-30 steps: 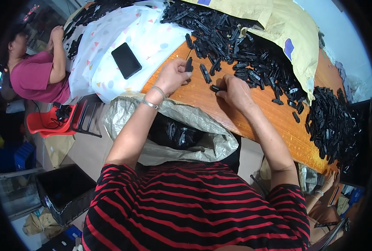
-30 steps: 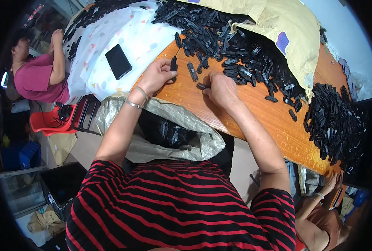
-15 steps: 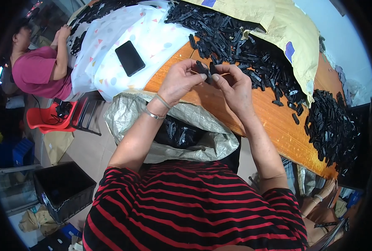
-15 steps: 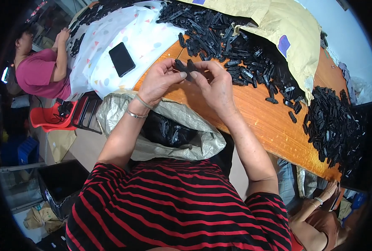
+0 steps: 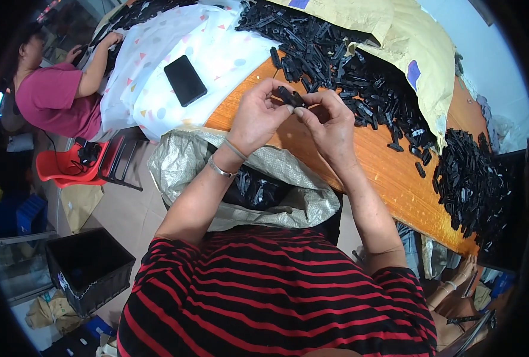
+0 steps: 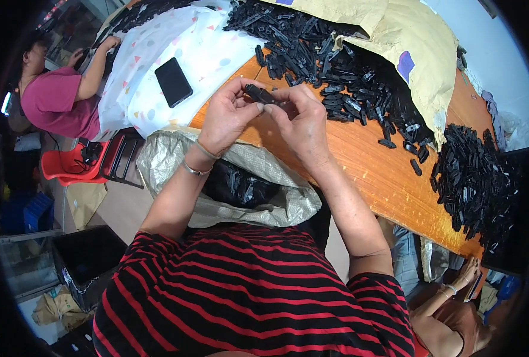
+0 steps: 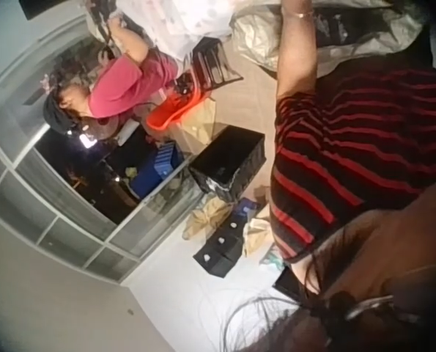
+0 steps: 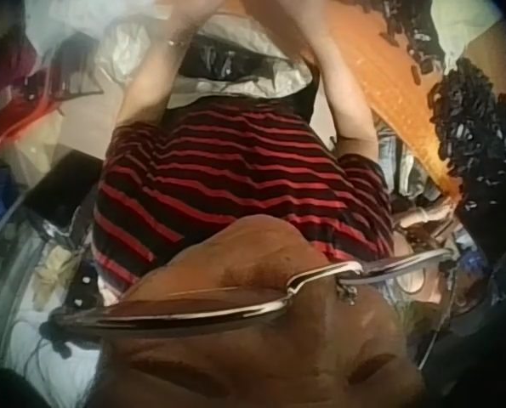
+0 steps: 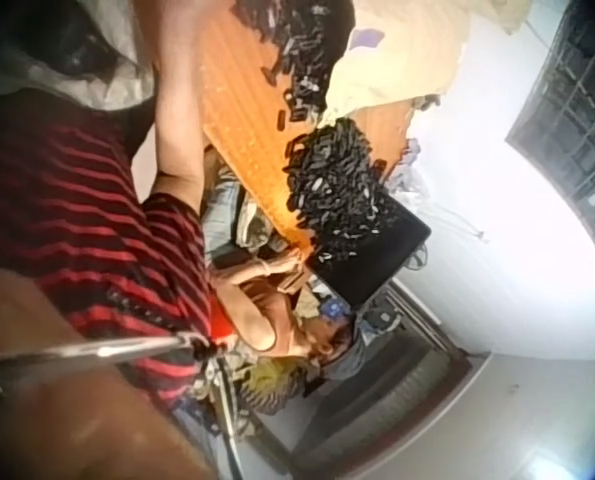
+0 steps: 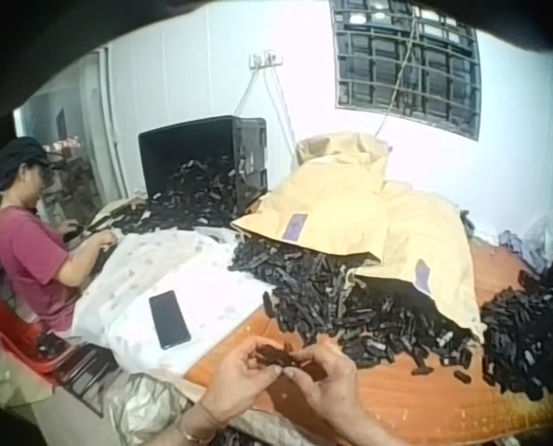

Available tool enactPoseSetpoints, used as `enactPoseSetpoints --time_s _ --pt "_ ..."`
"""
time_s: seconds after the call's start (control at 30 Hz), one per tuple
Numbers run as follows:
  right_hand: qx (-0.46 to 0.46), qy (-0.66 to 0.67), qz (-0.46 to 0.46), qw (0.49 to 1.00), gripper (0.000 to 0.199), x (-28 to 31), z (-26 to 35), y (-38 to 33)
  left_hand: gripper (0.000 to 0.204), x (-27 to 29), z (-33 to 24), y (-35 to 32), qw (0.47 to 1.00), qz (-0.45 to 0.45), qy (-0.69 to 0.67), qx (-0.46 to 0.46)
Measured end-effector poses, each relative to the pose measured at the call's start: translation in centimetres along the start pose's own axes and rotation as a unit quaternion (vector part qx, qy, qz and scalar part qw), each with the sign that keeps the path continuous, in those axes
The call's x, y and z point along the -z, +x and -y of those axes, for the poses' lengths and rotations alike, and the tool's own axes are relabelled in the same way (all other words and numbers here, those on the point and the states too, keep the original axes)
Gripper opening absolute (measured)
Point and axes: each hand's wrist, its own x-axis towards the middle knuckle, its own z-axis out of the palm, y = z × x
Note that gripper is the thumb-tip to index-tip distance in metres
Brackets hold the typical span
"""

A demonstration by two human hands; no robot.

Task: The recorder is inspecting and sorting small black plastic components into a large sack on a workshop table.

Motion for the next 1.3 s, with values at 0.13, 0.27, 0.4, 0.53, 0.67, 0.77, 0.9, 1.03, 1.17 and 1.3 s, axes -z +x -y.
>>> enactPoseSetpoints --time_s 0.13,0.27,0.4,0.53,0.67,0.77,0.9,1.03,1.17,1.3 --pt "0.021 -0.019 -0.016 0.999 0.017 -0.2 0.7 0.0 0.027 -0.1 -0.1 -0.3 0.999 -0.008 0.038 -0.016" --pt "0.08 -0.087 -0.034 0.992 0.019 -0.2 1.0 -0.2 0.034 -1.1 -1.7 -1.1 1.0 0.016 -0.015 -0.002" --pt "0.132 -0.115 -0.048 0.983 0.025 -0.3 1.3 -0.4 0.03 -1.6 -1.6 -1.6 0.991 -0.022 0.096 -0.087" --pt "0.075 -0.018 -0.033 0.996 0.032 -0.4 1.2 -0.5 0.023 -1.6 -2.1 -1.9 0.976 -0.032 0.165 -0.138" --pt "0.053 0.02 0.007 0.998 0.032 -0.6 1.0 -1.3 0.022 -1.1 -2.3 -2.4 0.972 0.006 0.192 -0.136" --pt "0.039 0.017 0.014 0.999 0.031 -0.6 0.9 -1.4 0.019 -0.9 -1.7 -2.2 0.974 0.015 0.182 -0.132" --pt "0.022 0.009 -0.006 1.0 0.03 -2.0 0.4 -2.4 0.014 -1.2 -1.0 -3.2 0.975 -0.014 0.162 -0.148" --pt "-0.012 0.013 0.046 0.999 0.031 -2.5 1.6 -4.6 0.01 0.0 -1.0 -5.1 0.989 -0.019 0.14 -0.041" --pt "-0.083 0.013 0.255 0.963 0.033 0.0 2.3 -4.8 0.013 2.8 -2.1 -6.7 0.964 0.058 0.242 0.088" --pt "-0.024 -0.114 0.126 0.985 0.019 4.1 -2.7 -4.3 0.014 3.7 -1.3 -6.9 0.893 0.082 0.442 -0.034"
